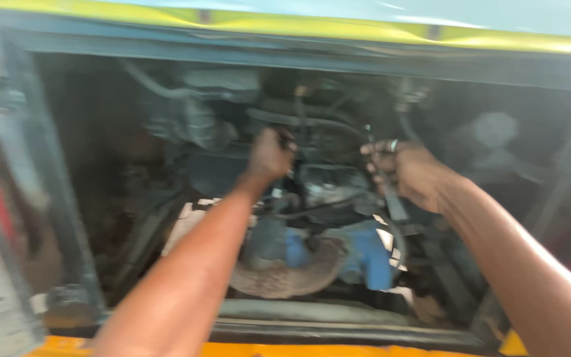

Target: The person uses a wrench to tighten bolts on the engine of a three-wheeled vehicle. They repeatedly adjust the wrench and reposition their hands to access different bolts within the engine compartment.

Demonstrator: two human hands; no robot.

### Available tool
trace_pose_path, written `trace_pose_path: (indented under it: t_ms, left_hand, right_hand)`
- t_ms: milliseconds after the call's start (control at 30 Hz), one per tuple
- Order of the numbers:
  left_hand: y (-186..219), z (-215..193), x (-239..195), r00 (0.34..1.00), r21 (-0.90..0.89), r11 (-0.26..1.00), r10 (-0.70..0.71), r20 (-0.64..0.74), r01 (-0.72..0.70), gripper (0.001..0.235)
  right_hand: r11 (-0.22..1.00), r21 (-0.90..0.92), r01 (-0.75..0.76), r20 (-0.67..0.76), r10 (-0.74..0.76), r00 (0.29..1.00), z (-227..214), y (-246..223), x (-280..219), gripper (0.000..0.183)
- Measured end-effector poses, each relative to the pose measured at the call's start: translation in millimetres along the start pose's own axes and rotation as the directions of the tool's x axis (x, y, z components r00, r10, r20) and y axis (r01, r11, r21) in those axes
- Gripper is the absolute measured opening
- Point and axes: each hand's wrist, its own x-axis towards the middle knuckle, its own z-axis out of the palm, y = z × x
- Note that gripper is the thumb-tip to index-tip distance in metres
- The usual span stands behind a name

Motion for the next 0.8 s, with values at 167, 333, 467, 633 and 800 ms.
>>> trace_pose_path:
  t_ms: [167,333,467,633,800]
  left_hand:
    - [-12,5,-6,0.978,0.052,0.988,-0.153,0.141,0.147,0.015]
    - [-6,1,3,0.94,0.069,0.961,-0.275,0.202,0.267,0.016]
    - [-7,-5,2,0.965,0.053,0.976,-0.218,0.148,0.212,0.02]
    - [-12,7,0,0.953,0.086,0.964,-0.261,0.156,0.25,0.023]
    - [-22,11,1,0.914,0.059,0.966,-0.256,0.314,0.25,0.018]
  right_hand:
    - [0.807,-0.588,0.056,-0.104,-0.144,0.984,37,-6,35,0.035]
    - [0.648,-0.752,-0.12,-0.224,-0.079,0.971,57,-24,53,0.042]
    - [0.616,-0.777,-0.13,-0.273,-0.144,0.951,69,-34,63,0.043]
    - [0.696,-0.709,-0.11,-0.295,-0.151,0.944,66,-27,68,0.039]
    - [0.755,-0.655,-0.026,-0.248,-0.182,0.952,57,-24,67,0.039]
